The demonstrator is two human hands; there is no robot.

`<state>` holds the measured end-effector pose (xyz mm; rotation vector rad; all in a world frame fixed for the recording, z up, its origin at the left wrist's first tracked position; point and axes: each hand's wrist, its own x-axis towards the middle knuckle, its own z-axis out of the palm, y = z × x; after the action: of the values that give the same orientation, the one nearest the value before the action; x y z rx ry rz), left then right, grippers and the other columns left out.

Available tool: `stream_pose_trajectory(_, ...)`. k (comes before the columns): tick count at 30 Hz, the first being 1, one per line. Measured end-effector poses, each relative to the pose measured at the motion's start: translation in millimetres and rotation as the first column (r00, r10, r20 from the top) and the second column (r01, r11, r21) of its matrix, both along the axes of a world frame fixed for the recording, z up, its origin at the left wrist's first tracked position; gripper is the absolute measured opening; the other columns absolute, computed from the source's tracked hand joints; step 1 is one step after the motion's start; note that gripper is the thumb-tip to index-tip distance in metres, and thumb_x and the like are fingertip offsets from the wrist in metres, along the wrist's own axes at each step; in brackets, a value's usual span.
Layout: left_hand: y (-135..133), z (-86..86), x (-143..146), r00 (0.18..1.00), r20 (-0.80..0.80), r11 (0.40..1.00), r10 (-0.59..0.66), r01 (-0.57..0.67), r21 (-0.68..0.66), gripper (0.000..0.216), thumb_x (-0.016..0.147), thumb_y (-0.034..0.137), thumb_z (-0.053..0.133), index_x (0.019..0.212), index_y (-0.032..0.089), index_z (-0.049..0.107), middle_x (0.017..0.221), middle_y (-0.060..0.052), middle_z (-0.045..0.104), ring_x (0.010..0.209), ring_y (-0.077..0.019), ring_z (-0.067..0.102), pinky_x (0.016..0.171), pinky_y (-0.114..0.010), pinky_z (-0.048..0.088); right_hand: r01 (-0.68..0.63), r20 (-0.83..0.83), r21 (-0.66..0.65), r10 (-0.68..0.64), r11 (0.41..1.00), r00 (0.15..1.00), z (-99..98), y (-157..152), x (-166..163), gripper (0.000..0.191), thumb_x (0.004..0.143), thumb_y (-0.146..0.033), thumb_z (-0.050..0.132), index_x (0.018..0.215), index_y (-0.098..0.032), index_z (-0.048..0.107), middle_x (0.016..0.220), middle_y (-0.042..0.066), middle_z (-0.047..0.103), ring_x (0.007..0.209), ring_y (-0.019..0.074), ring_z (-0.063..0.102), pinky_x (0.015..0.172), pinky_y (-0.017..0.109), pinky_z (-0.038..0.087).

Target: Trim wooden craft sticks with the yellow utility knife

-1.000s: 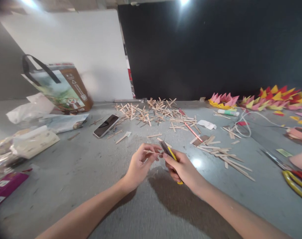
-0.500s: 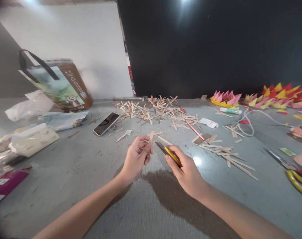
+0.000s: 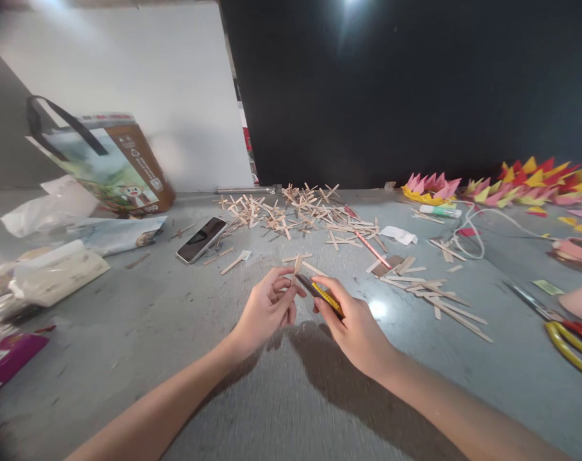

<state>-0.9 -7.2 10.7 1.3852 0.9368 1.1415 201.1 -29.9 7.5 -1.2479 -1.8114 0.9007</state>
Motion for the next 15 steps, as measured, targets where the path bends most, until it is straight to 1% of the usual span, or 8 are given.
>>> stream_pose_trajectory(4,-1.0,-0.7,0.3,0.998,0.046,0.999,-0.031,0.033,-0.035,0.037,0.099,0.044,0.060,0.126,0.020,0.049,0.090,-0.003,0.070,0.047,-0.0105,0.063,0.040,-0.021,0.046,-0.042,0.040,0.049,0.041,0.998,0.998,1.4,0.0,1.9,0.041,0.108,-0.039,0.048,0.148,-0.031,0.052,0.092,0.001,0.074,0.052,0.0096,0.057,0.049,0.021,0.046)
stream_pose_trajectory(7,-1.1,-0.8,-0.4,0.997,0.061,0.998,-0.044,0.047,-0.040,0.039,0.099,0.046,0.061,0.124,0.020,0.047,0.088,-0.003,0.071,0.049,-0.0127,0.066,0.042,-0.023,0.051,-0.064,0.101,0.100,0.054,0.993,0.993,1.3,0.6,3.1,0.043,0.110,-0.037,0.045,0.152,-0.032,0.052,0.096,0.003,0.076,0.060,0.0111,0.065,0.054,0.021,0.050)
stream_pose_trajectory(11,-1.2,-1.8,-1.6,0.997,0.055,0.998,-0.045,0.047,-0.042,0.039,0.099,0.047,0.061,0.124,0.021,0.047,0.089,-0.003,0.071,0.050,-0.0133,0.067,0.043,-0.023,0.052,-0.085,0.158,0.184,0.056,0.979,0.986,1.1,2.0,3.9,0.043,0.109,-0.033,0.048,0.152,-0.033,0.054,0.118,0.006,0.078,0.084,0.0149,0.075,0.073,0.025,0.056)
stream_pose_trajectory(13,-1.2,-2.7,-2.0,0.998,0.048,0.998,-0.046,0.048,-0.040,0.038,0.099,0.046,0.060,0.125,0.021,0.047,0.089,-0.003,0.071,0.050,-0.0133,0.067,0.043,-0.023,0.052,-0.092,0.181,0.240,0.049,0.966,0.982,1.0,2.8,4.4,0.044,0.109,-0.031,0.049,0.152,-0.032,0.055,0.127,0.006,0.076,0.094,0.0167,0.075,0.082,0.027,0.057)
stream_pose_trajectory(15,-1.0,-3.5,-2.3,0.999,0.031,0.999,-0.040,0.041,-0.032,0.037,0.100,0.045,0.059,0.126,0.021,0.048,0.089,-0.003,0.071,0.050,-0.0130,0.067,0.043,-0.023,0.052,-0.099,0.193,0.285,0.044,0.954,0.980,0.8,3.5,5.2,0.044,0.108,-0.029,0.050,0.152,-0.032,0.056,0.132,0.006,0.074,0.102,0.0180,0.074,0.088,0.029,0.056)
